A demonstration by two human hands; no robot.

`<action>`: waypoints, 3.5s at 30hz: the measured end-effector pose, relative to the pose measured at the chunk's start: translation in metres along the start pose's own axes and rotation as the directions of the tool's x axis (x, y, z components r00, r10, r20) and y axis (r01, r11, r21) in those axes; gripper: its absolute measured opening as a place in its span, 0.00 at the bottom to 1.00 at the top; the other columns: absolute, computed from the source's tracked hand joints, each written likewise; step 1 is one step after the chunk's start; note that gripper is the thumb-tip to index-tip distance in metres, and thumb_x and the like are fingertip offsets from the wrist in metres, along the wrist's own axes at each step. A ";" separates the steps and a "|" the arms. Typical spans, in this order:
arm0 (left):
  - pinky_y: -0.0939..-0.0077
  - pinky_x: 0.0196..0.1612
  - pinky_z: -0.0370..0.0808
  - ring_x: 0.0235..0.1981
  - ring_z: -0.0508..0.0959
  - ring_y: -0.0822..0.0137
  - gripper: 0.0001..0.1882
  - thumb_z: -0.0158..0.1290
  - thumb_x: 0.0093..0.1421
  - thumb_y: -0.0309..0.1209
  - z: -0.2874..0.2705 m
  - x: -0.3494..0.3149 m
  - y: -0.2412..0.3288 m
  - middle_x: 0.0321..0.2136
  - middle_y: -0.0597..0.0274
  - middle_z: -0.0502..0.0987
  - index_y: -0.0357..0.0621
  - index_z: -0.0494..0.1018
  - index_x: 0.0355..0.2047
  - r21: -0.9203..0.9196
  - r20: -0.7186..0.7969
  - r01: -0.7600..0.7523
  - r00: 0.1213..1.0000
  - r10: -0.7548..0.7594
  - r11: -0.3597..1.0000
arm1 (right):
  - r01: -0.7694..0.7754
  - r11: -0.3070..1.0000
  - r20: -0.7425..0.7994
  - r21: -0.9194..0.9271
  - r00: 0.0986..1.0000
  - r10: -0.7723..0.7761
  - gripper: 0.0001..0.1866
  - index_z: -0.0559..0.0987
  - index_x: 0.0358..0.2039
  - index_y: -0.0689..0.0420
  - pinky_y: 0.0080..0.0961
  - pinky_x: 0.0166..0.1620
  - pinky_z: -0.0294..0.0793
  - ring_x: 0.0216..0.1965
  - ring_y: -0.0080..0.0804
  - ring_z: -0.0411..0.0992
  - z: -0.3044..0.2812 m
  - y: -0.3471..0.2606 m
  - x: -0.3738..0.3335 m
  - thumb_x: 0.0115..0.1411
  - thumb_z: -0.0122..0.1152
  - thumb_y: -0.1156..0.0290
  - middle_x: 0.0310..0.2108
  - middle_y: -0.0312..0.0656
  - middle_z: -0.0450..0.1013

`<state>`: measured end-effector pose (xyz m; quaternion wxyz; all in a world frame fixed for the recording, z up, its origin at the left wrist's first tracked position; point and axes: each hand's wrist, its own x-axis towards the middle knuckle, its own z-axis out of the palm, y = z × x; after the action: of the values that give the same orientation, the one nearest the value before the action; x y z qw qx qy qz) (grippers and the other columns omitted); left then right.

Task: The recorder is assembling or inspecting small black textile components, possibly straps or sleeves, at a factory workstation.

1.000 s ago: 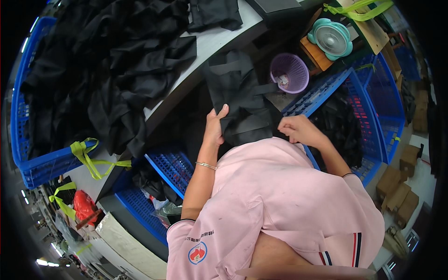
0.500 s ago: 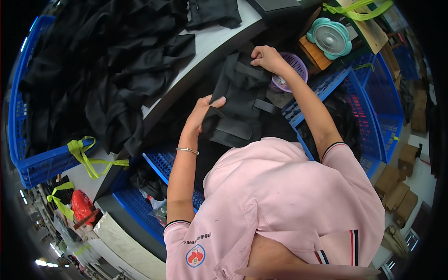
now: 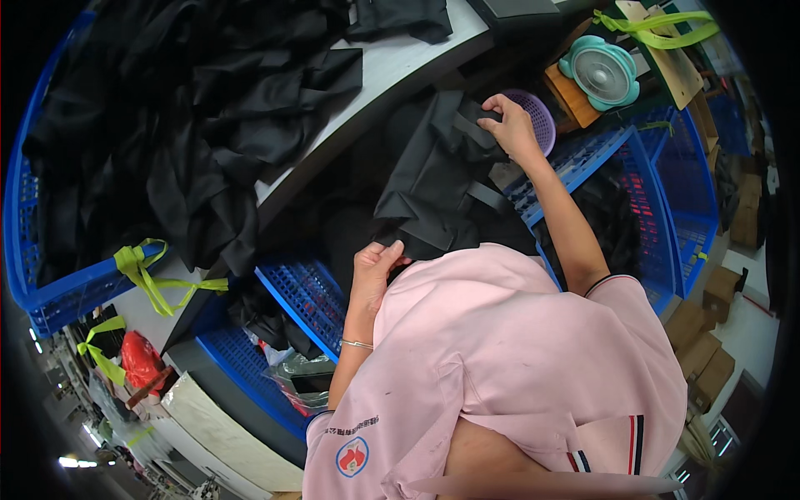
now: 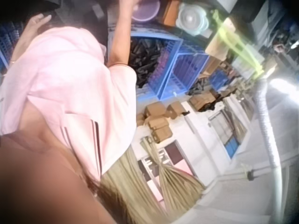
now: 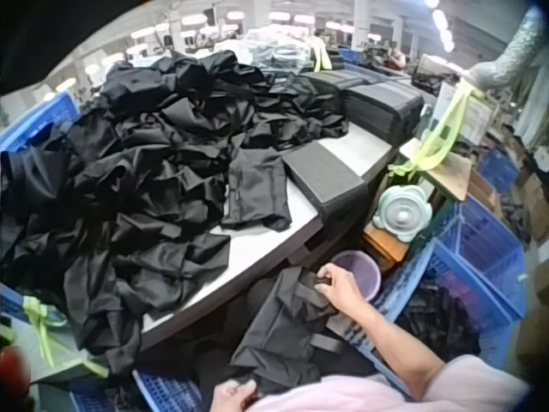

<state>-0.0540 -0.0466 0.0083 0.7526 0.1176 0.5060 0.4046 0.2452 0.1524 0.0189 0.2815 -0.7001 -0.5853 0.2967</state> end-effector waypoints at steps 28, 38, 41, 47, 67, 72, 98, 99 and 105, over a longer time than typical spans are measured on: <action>0.84 0.29 0.66 0.22 0.71 0.79 0.11 0.63 0.61 0.29 0.004 0.018 0.005 0.19 0.71 0.74 0.44 0.75 0.23 0.209 -0.300 -0.292 0.889 0.346 0.933 | -0.113 0.972 -0.192 0.205 0.969 0.153 0.12 0.79 0.27 0.59 0.27 0.34 0.71 0.27 0.27 0.73 0.018 0.028 -0.018 0.55 0.71 0.65 0.23 0.39 0.76; 0.72 0.42 0.77 0.34 0.79 0.72 0.07 0.59 0.66 0.32 0.006 0.013 0.004 0.33 0.68 0.78 0.48 0.74 0.42 -0.158 -0.119 -0.102 0.989 0.083 0.982 | -0.032 0.946 -0.030 0.322 0.999 0.044 0.13 0.74 0.30 0.58 0.27 0.36 0.71 0.30 0.26 0.71 -0.011 0.062 -0.034 0.52 0.72 0.71 0.26 0.37 0.72; 0.74 0.37 0.78 0.32 0.79 0.69 0.08 0.57 0.67 0.31 0.011 0.018 0.001 0.38 0.64 0.79 0.49 0.73 0.46 -0.202 -0.080 0.014 0.996 -0.030 0.979 | -0.061 0.945 0.041 0.322 0.998 0.050 0.15 0.73 0.33 0.59 0.21 0.37 0.67 0.31 0.21 0.65 -0.033 0.055 -0.056 0.53 0.73 0.72 0.28 0.32 0.69; 0.83 0.17 0.66 0.16 0.71 0.75 0.09 0.58 0.63 0.21 0.009 0.036 0.008 0.29 0.64 0.79 0.40 0.75 0.43 0.366 -0.015 -0.096 0.994 0.109 0.926 | -0.437 0.595 0.378 0.675 0.897 0.230 0.25 0.75 0.49 0.64 0.23 0.28 0.79 0.30 0.31 0.78 -0.071 0.071 -0.099 0.55 0.73 0.65 0.37 0.43 0.77; 0.84 0.27 0.75 0.25 0.78 0.75 0.25 0.52 0.71 0.37 0.055 0.049 0.005 0.53 0.50 0.77 0.36 0.66 0.63 0.457 0.197 -0.185 0.975 0.104 0.870 | 0.190 0.138 -0.233 0.972 0.698 0.677 0.15 0.74 0.54 0.61 0.33 0.36 0.83 0.41 0.42 0.80 -0.164 0.346 -0.368 0.67 0.54 0.75 0.45 0.50 0.78; 0.82 0.32 0.78 0.31 0.81 0.72 0.24 0.53 0.70 0.37 0.023 0.056 -0.005 0.52 0.51 0.78 0.35 0.68 0.61 0.461 0.121 -0.121 0.990 0.073 0.879 | 0.329 0.169 -0.280 0.929 0.329 0.902 0.18 0.71 0.57 0.65 0.35 0.40 0.86 0.43 0.47 0.80 -0.181 0.396 -0.481 0.68 0.51 0.78 0.49 0.54 0.76; 0.79 0.40 0.78 0.41 0.81 0.71 0.20 0.52 0.71 0.42 0.022 0.041 -0.024 0.49 0.59 0.81 0.42 0.75 0.54 0.444 -0.124 0.045 0.992 0.011 0.895 | -0.817 0.485 -0.443 0.312 0.326 0.835 0.24 0.80 0.52 0.58 0.35 0.45 0.79 0.47 0.44 0.78 -0.041 0.465 -0.309 0.52 0.70 0.76 0.49 0.50 0.79; 0.79 0.40 0.78 0.41 0.81 0.71 0.20 0.52 0.71 0.42 0.026 0.043 -0.028 0.49 0.59 0.81 0.42 0.75 0.54 0.454 -0.114 0.056 0.993 -0.004 0.889 | -0.819 0.506 -0.555 0.273 0.295 0.778 0.13 0.83 0.39 0.59 0.42 0.50 0.76 0.46 0.53 0.77 -0.053 0.472 -0.322 0.54 0.70 0.70 0.43 0.53 0.79; 0.77 0.40 0.79 0.42 0.81 0.70 0.21 0.53 0.70 0.42 0.012 0.028 -0.025 0.50 0.58 0.80 0.41 0.74 0.56 0.404 -0.171 0.014 0.983 0.061 0.914 | -0.740 0.669 -0.724 -0.070 0.499 0.476 0.11 0.78 0.42 0.61 0.45 0.50 0.74 0.48 0.55 0.74 -0.091 0.421 -0.332 0.61 0.63 0.72 0.47 0.51 0.73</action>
<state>-0.0273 -0.0393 -0.0193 0.6582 0.2394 0.6432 0.3094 0.5417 -0.2454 -0.2043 0.2020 -0.9585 -0.2009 -0.0024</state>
